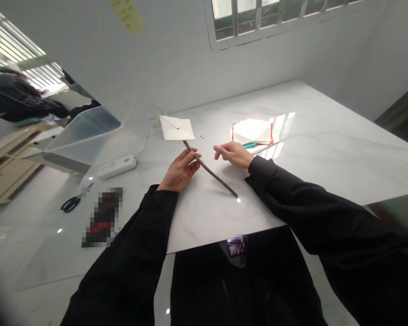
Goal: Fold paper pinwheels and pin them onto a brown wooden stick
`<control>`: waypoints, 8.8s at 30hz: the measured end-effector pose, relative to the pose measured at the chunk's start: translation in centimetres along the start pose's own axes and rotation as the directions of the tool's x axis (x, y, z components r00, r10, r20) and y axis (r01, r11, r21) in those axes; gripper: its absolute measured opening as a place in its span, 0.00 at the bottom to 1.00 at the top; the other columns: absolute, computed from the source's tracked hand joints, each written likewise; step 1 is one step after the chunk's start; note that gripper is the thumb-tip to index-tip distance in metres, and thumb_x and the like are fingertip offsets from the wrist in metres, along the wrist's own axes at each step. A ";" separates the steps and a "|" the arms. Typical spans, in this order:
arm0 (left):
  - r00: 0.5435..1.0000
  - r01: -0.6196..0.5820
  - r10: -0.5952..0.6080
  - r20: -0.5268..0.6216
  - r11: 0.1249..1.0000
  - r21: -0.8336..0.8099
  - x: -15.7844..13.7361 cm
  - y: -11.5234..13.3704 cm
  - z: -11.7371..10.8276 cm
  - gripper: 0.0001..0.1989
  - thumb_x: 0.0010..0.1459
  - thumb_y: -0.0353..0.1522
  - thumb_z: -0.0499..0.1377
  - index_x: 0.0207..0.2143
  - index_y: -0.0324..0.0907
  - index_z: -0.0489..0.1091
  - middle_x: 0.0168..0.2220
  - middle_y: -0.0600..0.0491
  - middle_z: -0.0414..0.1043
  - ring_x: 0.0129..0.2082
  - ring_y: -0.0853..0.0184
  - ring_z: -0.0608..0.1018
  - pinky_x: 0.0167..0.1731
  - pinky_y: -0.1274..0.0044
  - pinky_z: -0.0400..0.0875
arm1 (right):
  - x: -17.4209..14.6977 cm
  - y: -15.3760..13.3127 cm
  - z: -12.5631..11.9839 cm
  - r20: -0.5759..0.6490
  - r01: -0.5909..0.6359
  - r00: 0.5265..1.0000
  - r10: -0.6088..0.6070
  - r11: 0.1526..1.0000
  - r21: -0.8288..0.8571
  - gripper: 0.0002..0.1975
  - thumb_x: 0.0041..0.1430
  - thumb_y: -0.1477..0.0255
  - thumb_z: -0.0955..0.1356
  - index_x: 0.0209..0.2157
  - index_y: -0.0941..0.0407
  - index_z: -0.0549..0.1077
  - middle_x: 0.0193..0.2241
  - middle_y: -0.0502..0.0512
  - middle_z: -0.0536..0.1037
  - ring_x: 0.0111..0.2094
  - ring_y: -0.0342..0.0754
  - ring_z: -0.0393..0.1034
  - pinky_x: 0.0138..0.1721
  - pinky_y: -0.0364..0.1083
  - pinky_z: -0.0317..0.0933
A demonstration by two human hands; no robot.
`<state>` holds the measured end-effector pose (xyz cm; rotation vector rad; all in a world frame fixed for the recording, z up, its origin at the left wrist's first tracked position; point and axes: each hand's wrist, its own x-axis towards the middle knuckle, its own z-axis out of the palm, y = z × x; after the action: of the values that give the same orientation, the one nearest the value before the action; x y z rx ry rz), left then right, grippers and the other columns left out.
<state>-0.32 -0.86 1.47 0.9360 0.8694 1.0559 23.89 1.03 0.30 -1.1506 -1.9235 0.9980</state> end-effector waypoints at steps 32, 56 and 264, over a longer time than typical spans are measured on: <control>0.891 -0.228 0.076 -0.448 0.927 -0.298 2.3 0.5 -3.2 0.11 0.54 0.26 0.70 0.36 0.46 0.73 0.38 0.56 0.79 0.39 0.71 0.81 0.45 0.79 0.76 | -1.2 -1.8 1.4 0.570 -0.123 0.821 0.034 0.985 0.119 0.19 0.67 0.55 0.68 0.42 0.57 0.80 0.21 0.47 0.71 0.22 0.40 0.59 0.27 0.43 0.54; 0.949 -0.138 0.038 -0.314 0.944 -0.300 1.8 -0.2 -1.4 0.08 0.59 0.31 0.68 0.41 0.41 0.77 0.37 0.52 0.79 0.36 0.70 0.80 0.41 0.80 0.74 | -0.8 -1.6 2.3 0.301 -0.386 0.917 0.260 0.764 0.517 0.16 0.69 0.64 0.71 0.54 0.56 0.74 0.49 0.62 0.81 0.30 0.43 0.77 0.27 0.41 0.74; 0.886 -0.041 0.442 0.138 -0.221 0.974 -4.3 2.7 -10.4 0.21 0.59 0.31 0.53 0.51 0.44 0.79 0.36 0.47 0.74 0.41 0.54 0.73 0.50 0.65 0.67 | 3.2 0.5 4.1 -0.171 -0.108 0.965 0.198 0.897 0.428 0.12 0.60 0.71 0.67 0.45 0.56 0.79 0.32 0.51 0.75 0.27 0.40 0.65 0.26 0.40 0.61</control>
<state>-11.78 -2.31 0.87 2.5232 1.9358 0.5931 19.41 3.01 -1.57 -1.1151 -1.3795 1.2447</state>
